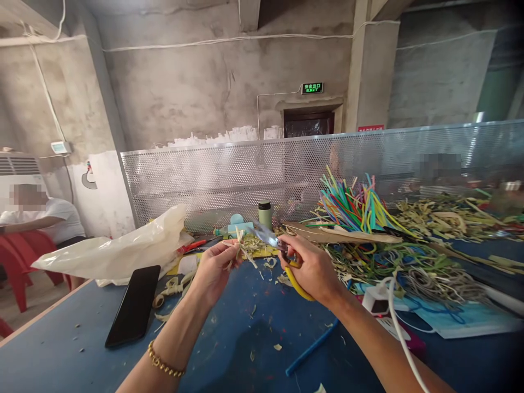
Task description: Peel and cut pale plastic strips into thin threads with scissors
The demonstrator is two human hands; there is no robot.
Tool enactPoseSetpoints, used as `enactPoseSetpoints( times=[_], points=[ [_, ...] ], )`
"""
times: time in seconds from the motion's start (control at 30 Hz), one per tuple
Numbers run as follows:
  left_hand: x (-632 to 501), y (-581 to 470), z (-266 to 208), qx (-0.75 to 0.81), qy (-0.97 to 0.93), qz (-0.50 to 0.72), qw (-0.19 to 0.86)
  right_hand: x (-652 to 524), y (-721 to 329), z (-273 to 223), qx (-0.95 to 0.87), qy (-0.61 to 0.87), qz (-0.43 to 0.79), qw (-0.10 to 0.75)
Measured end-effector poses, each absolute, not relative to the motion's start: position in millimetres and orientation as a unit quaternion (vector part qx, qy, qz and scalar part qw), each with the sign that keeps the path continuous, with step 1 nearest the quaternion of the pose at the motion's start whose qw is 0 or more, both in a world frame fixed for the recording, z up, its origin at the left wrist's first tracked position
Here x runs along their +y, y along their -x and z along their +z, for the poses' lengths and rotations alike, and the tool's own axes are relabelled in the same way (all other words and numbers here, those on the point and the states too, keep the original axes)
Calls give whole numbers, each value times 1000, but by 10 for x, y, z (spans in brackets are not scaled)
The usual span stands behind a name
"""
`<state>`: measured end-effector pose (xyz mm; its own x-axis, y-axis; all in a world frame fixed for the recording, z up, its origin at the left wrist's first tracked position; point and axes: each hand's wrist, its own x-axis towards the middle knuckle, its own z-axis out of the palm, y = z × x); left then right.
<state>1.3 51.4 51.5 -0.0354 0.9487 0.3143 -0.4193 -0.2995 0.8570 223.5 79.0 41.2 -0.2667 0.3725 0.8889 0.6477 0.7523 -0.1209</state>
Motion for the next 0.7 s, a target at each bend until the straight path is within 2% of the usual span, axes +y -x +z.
enactPoseSetpoints(
  times=[0.13, 0.23, 0.7],
  points=[
    [547, 45, 521, 277, -424, 670, 544, 779, -2250, 416, -810, 301, -261, 431],
    [547, 77, 544, 276, -407, 671, 555, 804, -2265, 412, -800, 303, -312, 414],
    [540, 42, 544, 295, -450, 680, 498, 810, -2328, 441, -769, 310, -392, 399]
  ],
)
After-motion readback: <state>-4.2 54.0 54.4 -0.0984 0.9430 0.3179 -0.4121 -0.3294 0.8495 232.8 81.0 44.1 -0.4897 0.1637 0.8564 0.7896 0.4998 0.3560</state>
